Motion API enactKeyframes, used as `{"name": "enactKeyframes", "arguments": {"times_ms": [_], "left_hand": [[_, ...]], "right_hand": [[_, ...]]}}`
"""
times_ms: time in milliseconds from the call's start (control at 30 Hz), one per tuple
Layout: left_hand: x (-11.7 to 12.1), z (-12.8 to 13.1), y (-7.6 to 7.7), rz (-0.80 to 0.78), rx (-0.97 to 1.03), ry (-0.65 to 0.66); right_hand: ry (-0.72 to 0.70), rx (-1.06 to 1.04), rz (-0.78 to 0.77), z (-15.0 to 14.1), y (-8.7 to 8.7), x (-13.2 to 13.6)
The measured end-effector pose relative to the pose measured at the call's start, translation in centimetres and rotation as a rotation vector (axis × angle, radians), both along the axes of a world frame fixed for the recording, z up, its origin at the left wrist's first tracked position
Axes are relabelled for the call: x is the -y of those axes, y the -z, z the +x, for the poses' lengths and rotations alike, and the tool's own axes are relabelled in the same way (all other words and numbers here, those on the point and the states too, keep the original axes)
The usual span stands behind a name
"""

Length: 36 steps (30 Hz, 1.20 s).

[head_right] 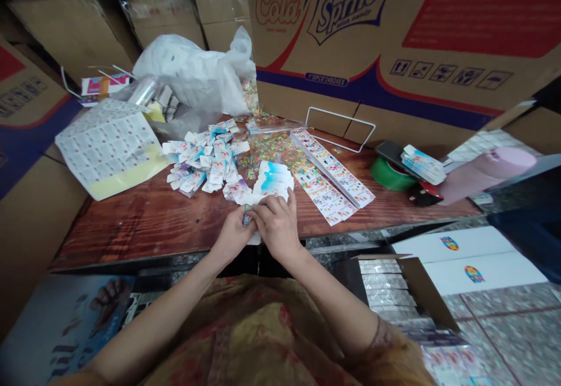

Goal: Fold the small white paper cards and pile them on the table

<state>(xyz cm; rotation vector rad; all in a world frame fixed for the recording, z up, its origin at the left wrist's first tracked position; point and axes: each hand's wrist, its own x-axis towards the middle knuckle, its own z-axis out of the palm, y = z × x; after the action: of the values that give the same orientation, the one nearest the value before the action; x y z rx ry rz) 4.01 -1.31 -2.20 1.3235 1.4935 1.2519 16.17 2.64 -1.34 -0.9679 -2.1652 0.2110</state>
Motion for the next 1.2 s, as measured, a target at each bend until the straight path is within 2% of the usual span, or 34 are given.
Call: {"name": "enactKeyframes", "arguments": {"times_ms": [167,267,367,500,600,733,800,900,967,1033,1100,1200], "left_hand": [[0.2,0.0,-0.4,-0.024,-0.029,0.002],[0.3,0.1,-0.6,-0.09,0.105,0.033],[0.5,0.2,-0.7,-0.194,0.27,0.133],[0.6,0.3,-0.4,-0.303,0.347,0.289],[0.6,0.3,0.1,-0.293,0.222,0.285],[0.5,0.1,1.0,-0.123,-0.047,0.189],[0.7,0.0,1.4,-0.109,-0.052,0.193],[1.1,-0.2,1.3,-0.16,0.082,0.206],[1.5,-0.3,0.7,-0.204,0.174,0.221],[1.8,-0.4,0.1,-0.231,0.227,0.266],[2.0,-0.4,-0.4,-0.238,0.235,0.302],[2.0,-0.1,-0.7,-0.248,0.207,0.275]], "right_hand": [[-0.057,-0.071,-0.106,0.2,-0.5,-0.4],[-0.096,-0.131,-0.103,0.4,-0.6,-0.2],[-0.149,-0.152,-0.081,0.4,-0.7,0.5],[-0.195,-0.094,-0.084,0.5,-1.1,1.4],[-0.213,-0.025,-0.107,0.7,-1.3,1.6],[-0.253,0.032,-0.186,1.4,-1.4,1.6],[-0.284,0.054,-0.22,1.7,-1.4,1.8],[-0.344,-0.015,-0.266,2.2,-1.4,2.0],[-0.309,-0.215,-0.344,2.5,-1.4,2.1],[-0.247,-0.447,-0.497,2.6,-1.4,2.0],[-0.277,-0.591,-0.752,2.5,-1.3,1.8],[-0.388,-0.701,-1.123,2.1,-1.0,1.3]]}}
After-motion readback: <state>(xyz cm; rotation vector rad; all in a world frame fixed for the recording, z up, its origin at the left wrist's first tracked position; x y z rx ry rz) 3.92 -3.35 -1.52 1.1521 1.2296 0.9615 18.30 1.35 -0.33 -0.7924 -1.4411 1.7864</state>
